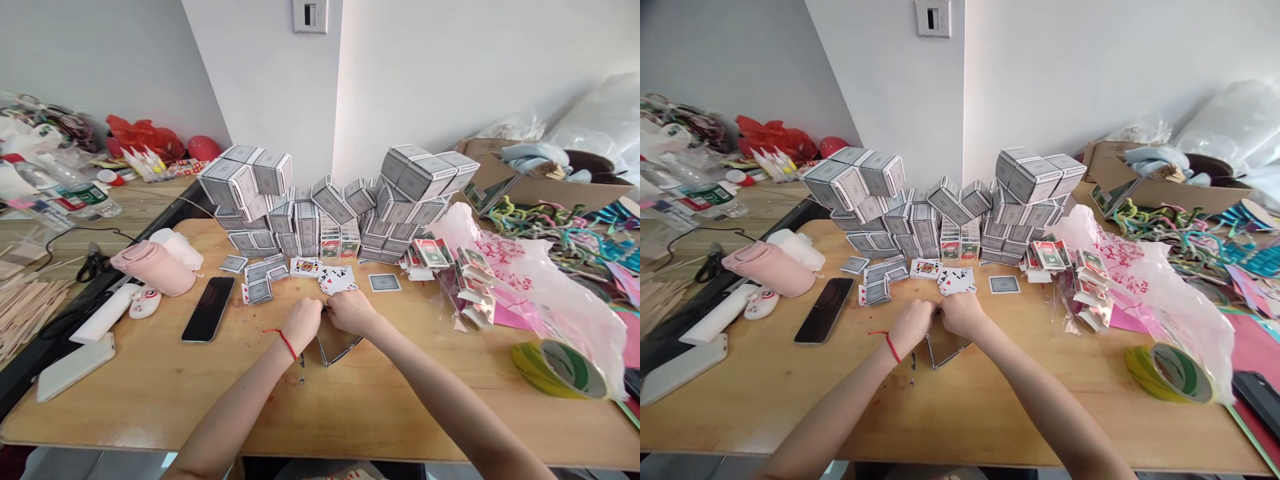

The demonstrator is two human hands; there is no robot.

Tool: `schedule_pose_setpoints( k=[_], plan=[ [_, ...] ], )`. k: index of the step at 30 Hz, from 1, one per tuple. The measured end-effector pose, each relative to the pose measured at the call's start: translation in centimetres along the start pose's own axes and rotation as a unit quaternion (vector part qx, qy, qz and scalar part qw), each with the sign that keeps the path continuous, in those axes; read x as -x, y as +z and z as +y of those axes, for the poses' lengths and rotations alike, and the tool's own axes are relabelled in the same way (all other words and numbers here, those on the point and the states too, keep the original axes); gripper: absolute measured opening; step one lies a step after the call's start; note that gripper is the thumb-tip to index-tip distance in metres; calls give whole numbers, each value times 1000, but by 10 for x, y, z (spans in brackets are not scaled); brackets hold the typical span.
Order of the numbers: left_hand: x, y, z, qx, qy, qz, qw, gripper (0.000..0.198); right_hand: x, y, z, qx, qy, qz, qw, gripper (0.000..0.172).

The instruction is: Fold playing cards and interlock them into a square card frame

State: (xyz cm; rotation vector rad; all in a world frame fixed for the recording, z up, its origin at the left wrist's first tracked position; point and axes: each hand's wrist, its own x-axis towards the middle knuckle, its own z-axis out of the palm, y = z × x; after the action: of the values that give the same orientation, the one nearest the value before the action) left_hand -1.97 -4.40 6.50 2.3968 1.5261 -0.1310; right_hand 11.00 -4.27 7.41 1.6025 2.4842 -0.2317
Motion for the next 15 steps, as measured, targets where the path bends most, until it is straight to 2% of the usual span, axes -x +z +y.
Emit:
schedule_pose_setpoints(
  k=[4, 7, 10, 13, 15],
  plan=[
    [2, -2, 2, 15, -3, -13, 1000, 29, -3, -1, 2, 11, -23, -32, 999, 24],
    [0, 1, 0, 38, -8, -2, 999, 28, -4, 0, 0, 9, -29, -51, 998, 24],
    [-3, 5, -6, 67, -26, 4, 997, 24, -3, 2, -6, 11, -26, -35, 999, 25],
    [-6, 4, -13, 87, -54, -19, 995, 23, -1, 1, -12, 6, -36, -18, 999, 25],
    [-7, 1, -17, 119, -74, -11, 990, 27, -1, -1, -16, -5, -46, -15, 999, 25]
  ],
)
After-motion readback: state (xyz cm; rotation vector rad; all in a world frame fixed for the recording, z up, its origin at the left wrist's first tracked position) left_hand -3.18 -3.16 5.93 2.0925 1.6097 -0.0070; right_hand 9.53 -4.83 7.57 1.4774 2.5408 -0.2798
